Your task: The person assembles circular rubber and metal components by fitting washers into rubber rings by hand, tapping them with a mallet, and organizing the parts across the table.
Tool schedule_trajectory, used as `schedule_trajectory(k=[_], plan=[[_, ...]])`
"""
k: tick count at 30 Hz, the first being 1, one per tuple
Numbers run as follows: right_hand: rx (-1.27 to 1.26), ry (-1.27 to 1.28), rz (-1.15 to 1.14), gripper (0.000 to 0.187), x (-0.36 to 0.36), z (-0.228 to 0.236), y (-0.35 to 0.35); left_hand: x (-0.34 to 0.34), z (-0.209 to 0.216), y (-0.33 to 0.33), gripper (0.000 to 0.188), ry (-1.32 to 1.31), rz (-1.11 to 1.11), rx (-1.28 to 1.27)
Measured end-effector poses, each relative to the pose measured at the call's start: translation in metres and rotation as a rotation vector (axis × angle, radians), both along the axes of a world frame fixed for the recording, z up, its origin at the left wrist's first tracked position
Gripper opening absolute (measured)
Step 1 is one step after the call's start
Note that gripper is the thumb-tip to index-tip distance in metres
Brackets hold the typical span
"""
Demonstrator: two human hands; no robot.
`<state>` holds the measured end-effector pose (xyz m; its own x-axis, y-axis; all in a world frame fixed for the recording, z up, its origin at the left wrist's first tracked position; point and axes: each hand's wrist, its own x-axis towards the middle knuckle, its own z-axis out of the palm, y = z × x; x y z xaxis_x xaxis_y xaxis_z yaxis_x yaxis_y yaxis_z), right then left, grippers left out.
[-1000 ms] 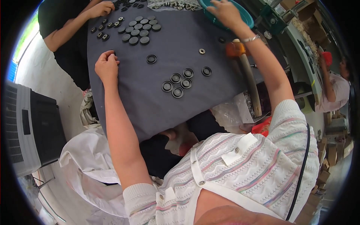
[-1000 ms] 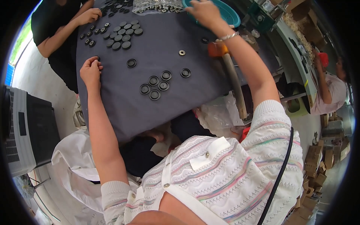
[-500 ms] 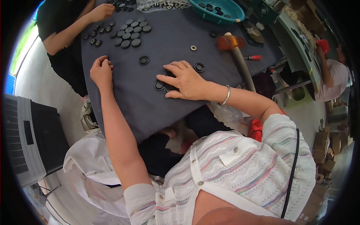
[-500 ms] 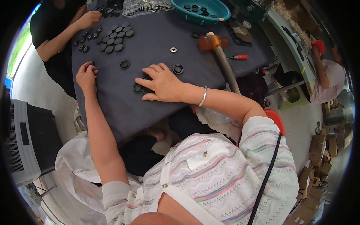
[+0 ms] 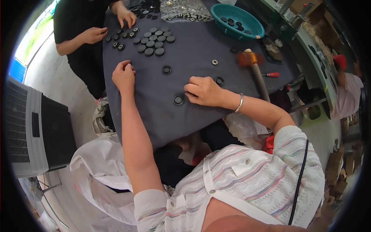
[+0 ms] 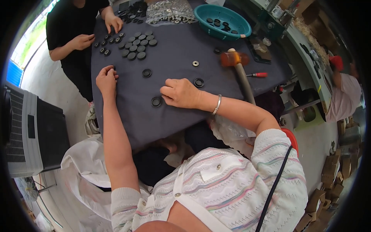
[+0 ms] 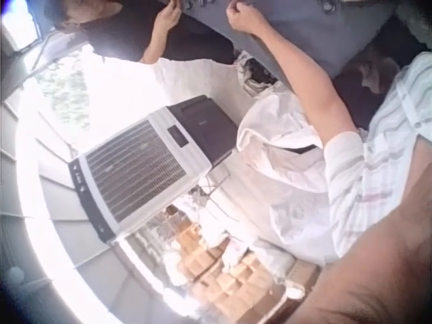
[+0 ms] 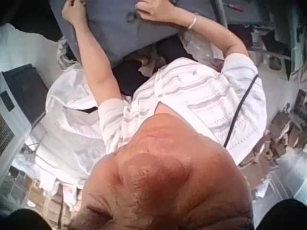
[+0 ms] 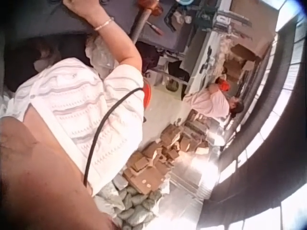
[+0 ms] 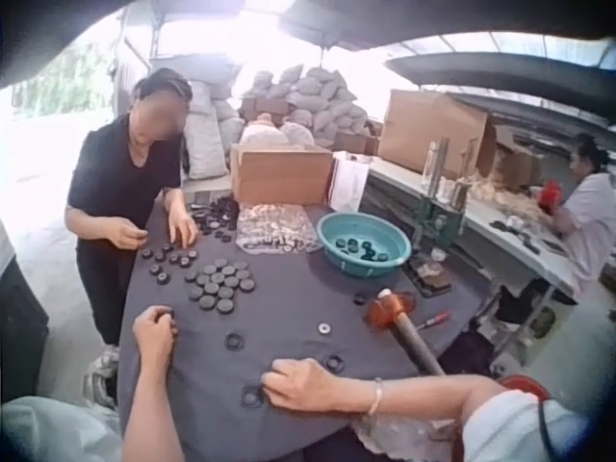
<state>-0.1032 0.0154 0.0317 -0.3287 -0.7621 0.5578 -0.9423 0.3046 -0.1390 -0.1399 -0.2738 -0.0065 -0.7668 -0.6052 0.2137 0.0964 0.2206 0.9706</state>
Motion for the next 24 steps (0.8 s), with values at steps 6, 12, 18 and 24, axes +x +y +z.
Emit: schedule_trajectory(k=[6, 12, 18, 24], plan=[[-0.314, 0.110, -0.280, 0.013, -0.097, 0.061, 0.043, -0.001, 0.001, 0.001, 0.017, -0.037, 0.023, 0.002], [-0.108, 0.265, -0.823, 0.021, -0.221, 0.107, 0.114, 0.001, 0.003, 0.002, 0.017, -0.011, 0.039, -0.027], [0.085, 0.351, -0.522, 0.030, -0.186, 0.074, 0.060, 0.001, 0.004, 0.002, 0.017, -0.025, 0.053, -0.058], [0.138, -0.087, -0.029, 0.039, -0.062, 0.001, -0.055, 0.002, 0.005, 0.005, 0.018, -0.027, 0.018, -0.029]])
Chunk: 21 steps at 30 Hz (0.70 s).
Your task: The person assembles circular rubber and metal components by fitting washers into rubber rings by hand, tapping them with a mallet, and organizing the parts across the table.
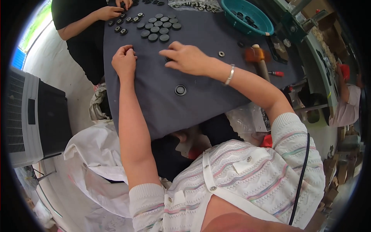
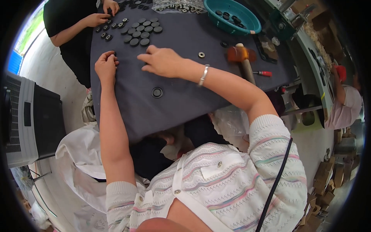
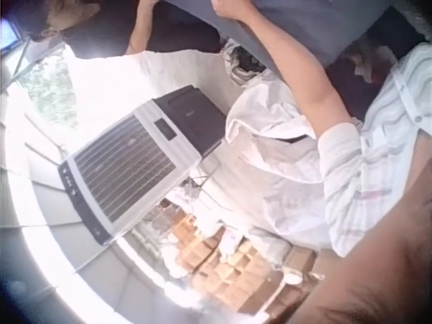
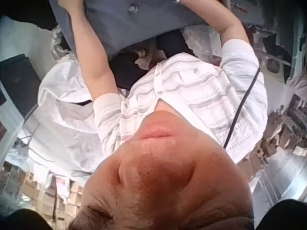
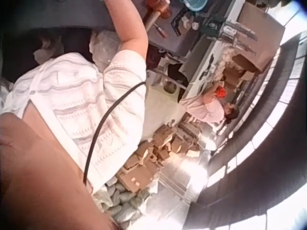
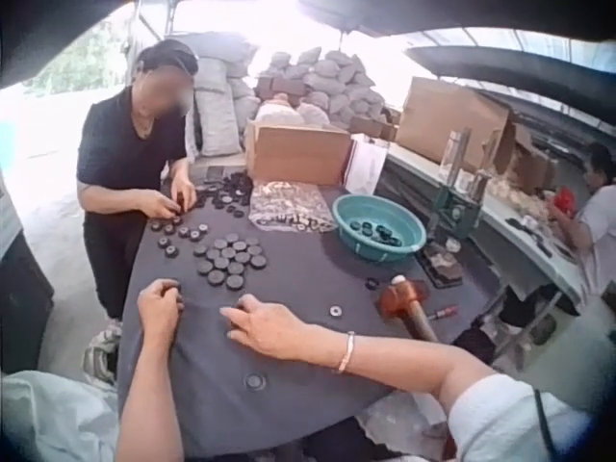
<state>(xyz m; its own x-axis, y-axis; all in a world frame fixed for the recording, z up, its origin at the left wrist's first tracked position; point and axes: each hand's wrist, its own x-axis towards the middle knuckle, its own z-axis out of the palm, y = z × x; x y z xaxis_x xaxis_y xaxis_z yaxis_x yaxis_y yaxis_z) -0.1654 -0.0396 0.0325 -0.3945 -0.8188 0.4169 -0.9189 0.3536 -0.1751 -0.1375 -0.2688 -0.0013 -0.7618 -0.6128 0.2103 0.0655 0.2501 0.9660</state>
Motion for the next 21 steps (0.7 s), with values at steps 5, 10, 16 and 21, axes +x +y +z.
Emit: schedule_trajectory(k=[5, 10, 16, 21], plan=[[0.147, -0.105, -0.179, 0.024, 0.005, -0.004, -0.016, -0.002, 0.000, -0.002, 0.018, 0.014, 0.016, 0.020], [-0.156, -0.227, 0.069, 0.017, 0.040, 0.004, 0.009, -0.003, -0.006, -0.005, 0.019, -0.011, 0.010, -0.029], [0.043, 0.084, 0.034, 0.015, 0.092, -0.010, 0.019, -0.005, -0.008, -0.007, 0.020, -0.029, -0.003, -0.020], [0.120, 0.204, -0.128, 0.017, 0.084, -0.019, 0.021, -0.004, -0.008, -0.006, 0.019, 0.012, -0.043, 0.049]])
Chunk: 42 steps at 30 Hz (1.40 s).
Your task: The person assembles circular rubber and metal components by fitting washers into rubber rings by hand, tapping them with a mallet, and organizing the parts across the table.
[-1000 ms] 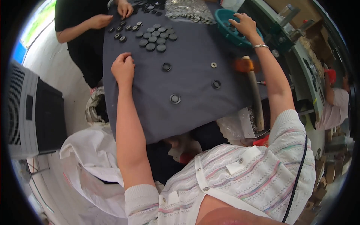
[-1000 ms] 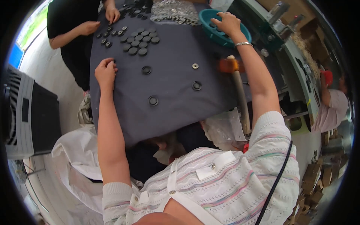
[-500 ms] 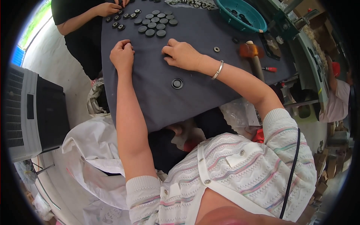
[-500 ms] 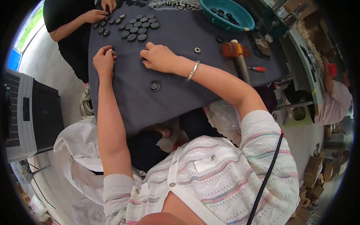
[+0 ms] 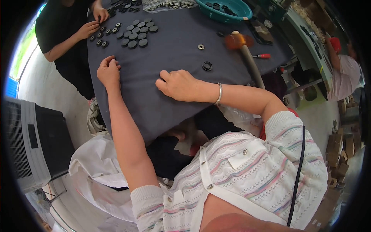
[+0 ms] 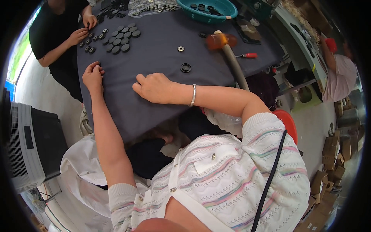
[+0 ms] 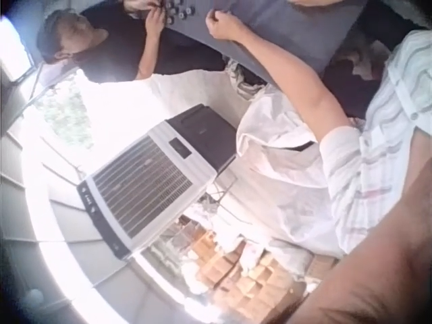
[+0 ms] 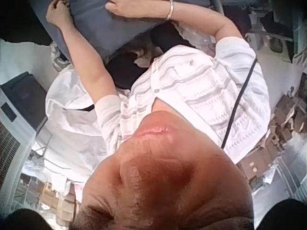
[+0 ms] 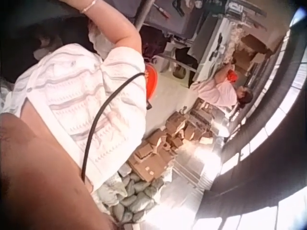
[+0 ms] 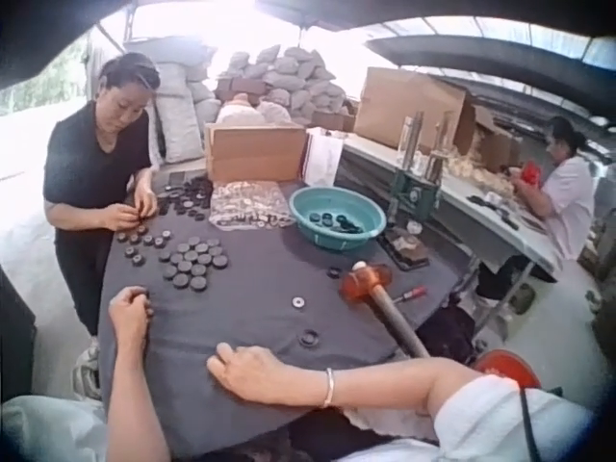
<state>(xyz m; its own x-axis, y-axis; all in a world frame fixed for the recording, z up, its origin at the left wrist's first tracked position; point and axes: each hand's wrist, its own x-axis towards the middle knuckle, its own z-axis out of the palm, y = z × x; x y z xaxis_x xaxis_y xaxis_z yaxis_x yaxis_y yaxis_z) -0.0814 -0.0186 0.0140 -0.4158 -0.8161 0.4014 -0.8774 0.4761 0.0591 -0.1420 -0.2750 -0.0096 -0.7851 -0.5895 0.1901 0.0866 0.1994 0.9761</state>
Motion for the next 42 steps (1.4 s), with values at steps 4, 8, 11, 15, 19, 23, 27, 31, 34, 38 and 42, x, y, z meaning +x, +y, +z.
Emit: schedule_trajectory(k=[4, 8, 11, 15, 19, 23, 27, 31, 34, 38, 42], plan=[[-0.038, 0.012, -0.062, 0.020, -0.008, 0.000, 0.000, 0.000, 0.001, 0.000, 0.019, 0.022, 0.012, -0.053], [-0.254, 0.060, 0.028, 0.016, -0.014, 0.000, 0.001, 0.001, 0.003, 0.002, 0.020, 0.011, 0.003, -0.037], [-0.284, 0.022, 0.078, 0.016, -0.012, 0.003, 0.004, 0.002, 0.004, 0.002, 0.020, 0.013, 0.004, -0.026], [-0.337, -0.020, 0.015, 0.015, -0.010, 0.019, 0.032, 0.002, 0.003, 0.001, 0.019, -0.031, 0.011, -0.034], [-0.467, -0.172, -0.305, 0.024, -0.026, 0.038, 0.095, 0.000, 0.001, 0.001, 0.019, -0.004, 0.020, -0.043], [-0.273, -0.314, -0.381, 0.021, -0.021, 0.020, 0.122, 0.001, 0.003, 0.003, 0.018, 0.006, 0.020, -0.049], [-0.200, -0.283, -0.272, 0.022, -0.025, 0.011, 0.128, 0.002, 0.005, 0.004, 0.017, -0.026, 0.015, -0.009], [-0.146, -0.244, -0.128, 0.022, -0.026, 0.016, 0.127, 0.001, 0.004, 0.002, 0.017, -0.007, 0.014, -0.033], [-0.072, -0.180, -0.102, 0.021, -0.023, 0.018, 0.125, 0.000, 0.001, 0.001, 0.018, -0.021, 0.009, -0.071], [-0.096, -0.040, 0.075, 0.020, -0.020, 0.016, 0.121, 0.000, 0.000, 0.001, 0.018, -0.002, 0.004, -0.052], [-0.094, -0.184, -0.005, 0.022, -0.023, 0.021, 0.119, 0.001, 0.003, 0.003, 0.018, -0.012, 0.000, -0.007]])
